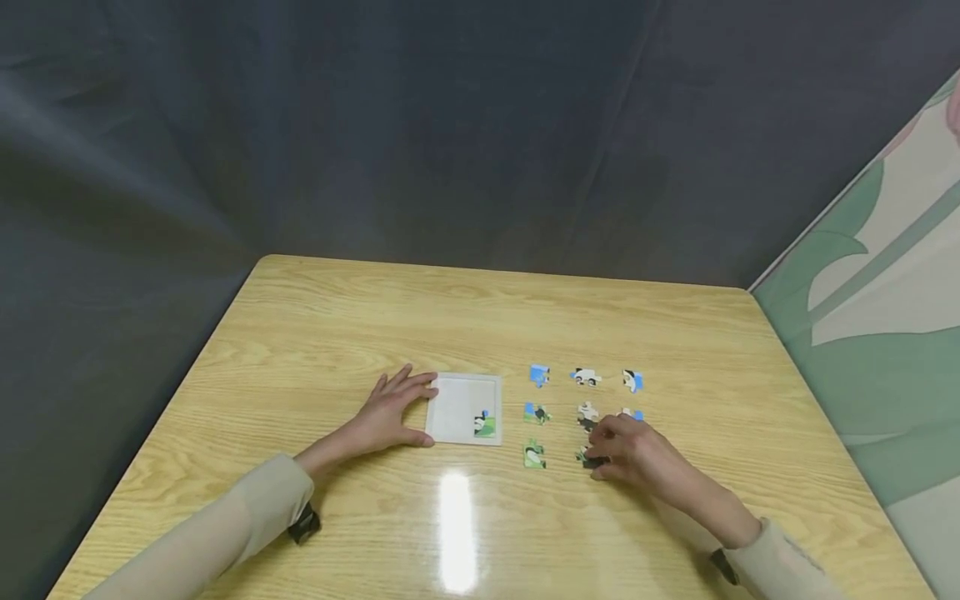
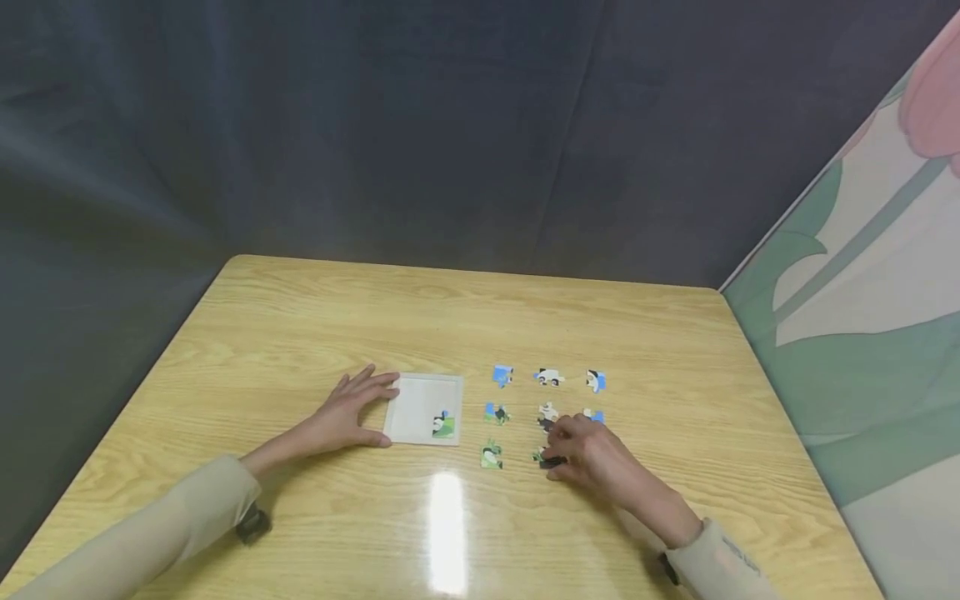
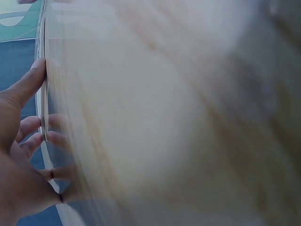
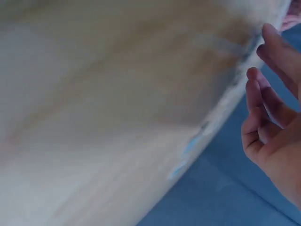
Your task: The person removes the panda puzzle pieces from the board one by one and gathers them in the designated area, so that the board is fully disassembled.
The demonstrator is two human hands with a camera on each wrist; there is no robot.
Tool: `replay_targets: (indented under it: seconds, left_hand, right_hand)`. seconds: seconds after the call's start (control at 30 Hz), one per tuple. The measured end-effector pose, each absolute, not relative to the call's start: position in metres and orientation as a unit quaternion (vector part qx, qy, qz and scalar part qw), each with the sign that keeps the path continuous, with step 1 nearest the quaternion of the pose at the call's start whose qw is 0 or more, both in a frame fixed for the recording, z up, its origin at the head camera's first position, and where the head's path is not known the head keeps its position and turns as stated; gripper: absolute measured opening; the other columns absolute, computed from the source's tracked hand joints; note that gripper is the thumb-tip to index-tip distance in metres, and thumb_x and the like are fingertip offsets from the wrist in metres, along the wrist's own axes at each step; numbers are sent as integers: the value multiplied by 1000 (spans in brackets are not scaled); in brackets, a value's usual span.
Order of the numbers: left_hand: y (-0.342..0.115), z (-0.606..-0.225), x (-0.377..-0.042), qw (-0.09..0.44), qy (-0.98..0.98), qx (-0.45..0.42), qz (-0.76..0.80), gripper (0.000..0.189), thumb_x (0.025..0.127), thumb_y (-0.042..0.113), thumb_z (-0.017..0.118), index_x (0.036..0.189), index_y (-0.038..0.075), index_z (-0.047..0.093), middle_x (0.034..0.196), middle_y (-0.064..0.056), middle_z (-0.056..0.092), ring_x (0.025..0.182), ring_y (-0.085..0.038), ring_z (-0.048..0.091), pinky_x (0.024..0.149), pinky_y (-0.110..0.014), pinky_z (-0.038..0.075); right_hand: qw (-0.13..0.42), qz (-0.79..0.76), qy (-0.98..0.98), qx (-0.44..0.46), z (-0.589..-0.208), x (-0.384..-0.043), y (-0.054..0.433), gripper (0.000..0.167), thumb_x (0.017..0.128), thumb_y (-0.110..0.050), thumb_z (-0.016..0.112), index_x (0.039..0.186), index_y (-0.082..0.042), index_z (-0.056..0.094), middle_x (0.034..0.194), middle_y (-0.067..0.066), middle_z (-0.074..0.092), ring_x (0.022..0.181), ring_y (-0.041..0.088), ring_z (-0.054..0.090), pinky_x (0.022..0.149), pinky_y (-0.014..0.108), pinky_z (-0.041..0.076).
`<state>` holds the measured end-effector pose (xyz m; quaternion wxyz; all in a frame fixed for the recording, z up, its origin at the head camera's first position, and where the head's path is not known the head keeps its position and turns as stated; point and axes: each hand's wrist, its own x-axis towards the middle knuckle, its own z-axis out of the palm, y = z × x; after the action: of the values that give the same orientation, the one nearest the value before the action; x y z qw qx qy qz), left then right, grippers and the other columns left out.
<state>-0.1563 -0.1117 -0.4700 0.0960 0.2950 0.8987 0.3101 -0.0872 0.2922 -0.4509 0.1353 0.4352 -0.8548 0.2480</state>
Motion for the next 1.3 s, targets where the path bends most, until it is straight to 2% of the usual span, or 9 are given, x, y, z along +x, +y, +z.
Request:
replay_targets:
  seconds: [0.1, 0.27, 0.47, 0.6, 1.03, 1.2, 1.3]
  left_hand:
    - [-114, -469, -158, 95, 900, 293, 308, 72, 71, 39, 83, 130, 8, 56, 153, -6, 36, 145, -39, 12, 112, -66, 1]
    - [-114, -470, -159, 92, 899, 291, 315, 71, 71, 38, 84, 129, 7, 57, 152, -7, 37, 145, -40, 12, 111, -66, 1]
    - [-107, -474, -161, 103, 894, 301, 314, 70, 72, 37, 83, 130, 7, 56, 152, -7, 36, 145, -39, 12, 111, -67, 2]
    - [-107, -474, -165, 101, 896, 306, 306, 71, 72, 38, 82, 130, 8, 56, 153, -6, 35, 145, -38, 11, 112, -66, 2]
    - [-120, -476, -163, 95, 898, 299, 309, 72, 72, 40, 82, 131, 7, 56, 154, -6, 34, 145, -39, 11, 111, -67, 1]
    - [-120, -475, -162, 91, 899, 297, 308, 70, 72, 38, 82, 130, 8, 57, 153, -7, 35, 145, -39, 12, 111, -68, 3]
    - [-119, -476, -163, 88, 899, 301, 306, 70, 72, 38, 82, 130, 7, 57, 153, -8, 35, 144, -40, 13, 110, -69, 4]
  right_hand:
    - [136, 253, -855, 431, -442, -95, 268, 29, 66, -6, 85, 93, -8, 74, 93, 1, 64, 80, 12, 59, 66, 21, 51]
    - [89, 242, -880, 400, -431, -115, 205, 26, 74, -6, 81, 99, -6, 73, 96, 3, 70, 87, 16, 64, 74, 27, 55]
    - [53, 176, -913, 364, -440, -125, 162, 32, 71, -14, 84, 100, -5, 74, 93, 5, 71, 80, 18, 62, 69, 29, 52]
    - [38, 163, -921, 350, -441, -126, 152, 30, 69, -15, 85, 96, -7, 75, 90, 3, 70, 78, 16, 59, 64, 26, 48]
    - [-33, 229, -907, 351, -441, -138, 141, 38, 67, -11, 87, 102, -4, 74, 94, 5, 66, 83, 16, 59, 70, 20, 50]
    - [-65, 244, -899, 359, -440, -140, 141, 32, 71, -7, 84, 102, -4, 74, 95, 4, 67, 86, 14, 60, 73, 20, 51]
    - [-52, 231, -904, 356, -438, -139, 141, 28, 73, -12, 83, 99, -6, 75, 93, 2, 67, 82, 12, 59, 68, 18, 50]
